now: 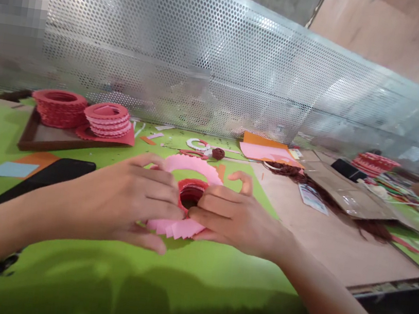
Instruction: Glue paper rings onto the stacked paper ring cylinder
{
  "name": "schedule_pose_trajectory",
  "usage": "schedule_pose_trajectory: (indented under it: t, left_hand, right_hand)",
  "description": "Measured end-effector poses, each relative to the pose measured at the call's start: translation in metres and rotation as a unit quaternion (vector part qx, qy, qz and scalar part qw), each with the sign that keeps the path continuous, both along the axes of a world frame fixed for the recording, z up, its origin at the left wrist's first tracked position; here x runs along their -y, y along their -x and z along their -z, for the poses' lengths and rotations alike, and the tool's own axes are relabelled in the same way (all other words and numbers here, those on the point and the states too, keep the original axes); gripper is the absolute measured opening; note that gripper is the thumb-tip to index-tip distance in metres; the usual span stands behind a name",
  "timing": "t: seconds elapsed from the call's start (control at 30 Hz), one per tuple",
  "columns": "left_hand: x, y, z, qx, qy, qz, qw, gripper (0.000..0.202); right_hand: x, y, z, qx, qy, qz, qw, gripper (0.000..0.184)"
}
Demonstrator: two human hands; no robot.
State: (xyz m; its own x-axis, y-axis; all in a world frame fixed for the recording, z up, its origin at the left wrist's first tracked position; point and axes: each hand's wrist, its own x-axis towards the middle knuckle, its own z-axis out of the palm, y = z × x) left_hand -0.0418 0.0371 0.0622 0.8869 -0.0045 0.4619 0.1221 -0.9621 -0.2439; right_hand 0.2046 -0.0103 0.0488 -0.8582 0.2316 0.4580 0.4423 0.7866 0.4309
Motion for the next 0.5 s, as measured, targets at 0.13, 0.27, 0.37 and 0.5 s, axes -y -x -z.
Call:
schedule_pose_trajectory:
  t: [0.13,0.27,0.37,0.5]
  left_hand:
    - [-0.0006,0.0052,-0.0076,-0.002,-0.026,0.031,0.999,0.044]
    - [0.0011,0.0034,-0.0069,0.012,-0.064,0.012,0.998,0.05]
    - [0.0035,0.0019,-0.0046,0.014,-0.098,-0.003,0.995,0.049]
    - [0.0051,0.0033,-0.003,0.02,-0.096,0.006,0.995,0.041]
  right_hand:
    - [0.0066,-0.0043,-0.0046,0.022,0.018,0.032,0.999,0.042]
    - [0.0094,-0.0007,-0.0053,-0.001,0.003,0.044,0.999,0.042]
    - [0.0091,0.0031,-0.0038,-0.018,-0.021,0.045,0.999,0.035]
    - [0.0088,0.0041,-0.0031,0.0,-0.034,0.04,0.999,0.03]
